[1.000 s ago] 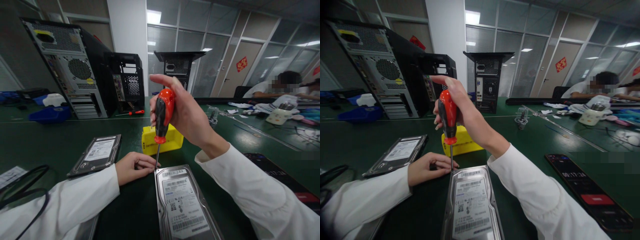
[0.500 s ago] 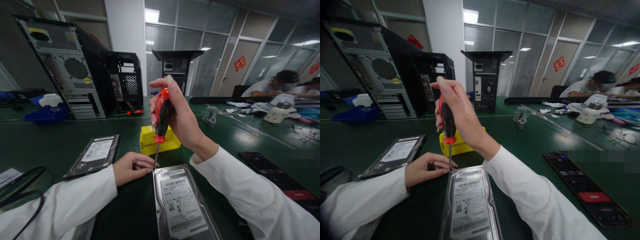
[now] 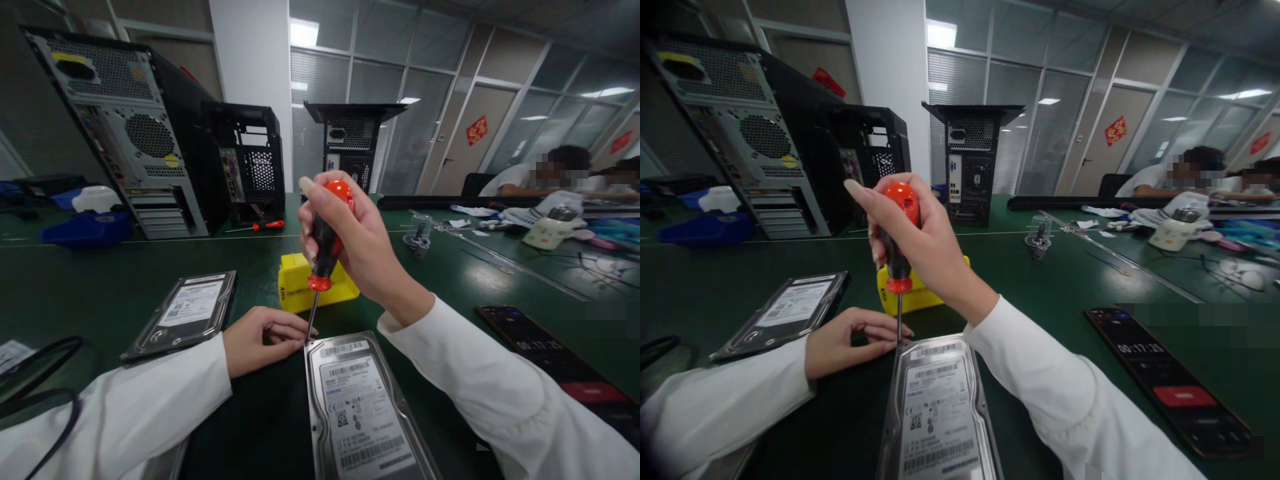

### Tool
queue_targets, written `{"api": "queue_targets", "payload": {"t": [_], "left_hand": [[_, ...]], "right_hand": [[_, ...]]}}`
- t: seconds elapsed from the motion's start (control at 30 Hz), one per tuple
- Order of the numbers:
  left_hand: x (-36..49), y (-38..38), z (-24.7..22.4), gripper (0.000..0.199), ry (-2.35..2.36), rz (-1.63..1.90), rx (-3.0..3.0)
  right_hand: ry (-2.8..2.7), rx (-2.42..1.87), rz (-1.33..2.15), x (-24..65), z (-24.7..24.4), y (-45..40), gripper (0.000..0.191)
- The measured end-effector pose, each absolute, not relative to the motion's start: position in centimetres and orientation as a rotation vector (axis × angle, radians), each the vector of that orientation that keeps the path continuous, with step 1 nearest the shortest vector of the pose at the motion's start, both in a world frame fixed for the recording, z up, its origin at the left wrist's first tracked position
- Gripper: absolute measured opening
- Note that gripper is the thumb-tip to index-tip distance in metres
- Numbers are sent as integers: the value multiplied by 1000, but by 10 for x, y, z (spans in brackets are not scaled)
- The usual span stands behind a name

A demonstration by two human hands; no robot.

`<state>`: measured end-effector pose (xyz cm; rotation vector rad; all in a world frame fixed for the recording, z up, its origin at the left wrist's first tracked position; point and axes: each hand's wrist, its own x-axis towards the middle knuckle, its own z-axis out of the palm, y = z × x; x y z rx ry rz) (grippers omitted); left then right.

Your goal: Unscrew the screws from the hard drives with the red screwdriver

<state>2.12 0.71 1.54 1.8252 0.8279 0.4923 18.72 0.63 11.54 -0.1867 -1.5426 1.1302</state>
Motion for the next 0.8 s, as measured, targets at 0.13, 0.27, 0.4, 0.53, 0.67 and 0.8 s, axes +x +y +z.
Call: {"api": "queue_targets", "payload": {"t": [0.13,0.27,0.4,0.53,0.67,0.8], "left_hand": [[24,6,18,28,874,503,1877],[24,7,17,26,898,498,1909],[23,8,13,26,914,508,1909],[23,7,12,26,933,535,1869],[24,6,13,25,908,547,1840],[24,7,15,25,897,521,1861]], "right_hand": [[-1549,-161,1199,190,115,7,34],[-1597,-244,1150,191,116,8,28],[-1575,-270,1113,192,116,9,16],[-1530,-219,1100,191,116,10,20],[-1523,-187,1103,190,116,10,18],[-1538,-175,1104,189,116,9,11]]}}
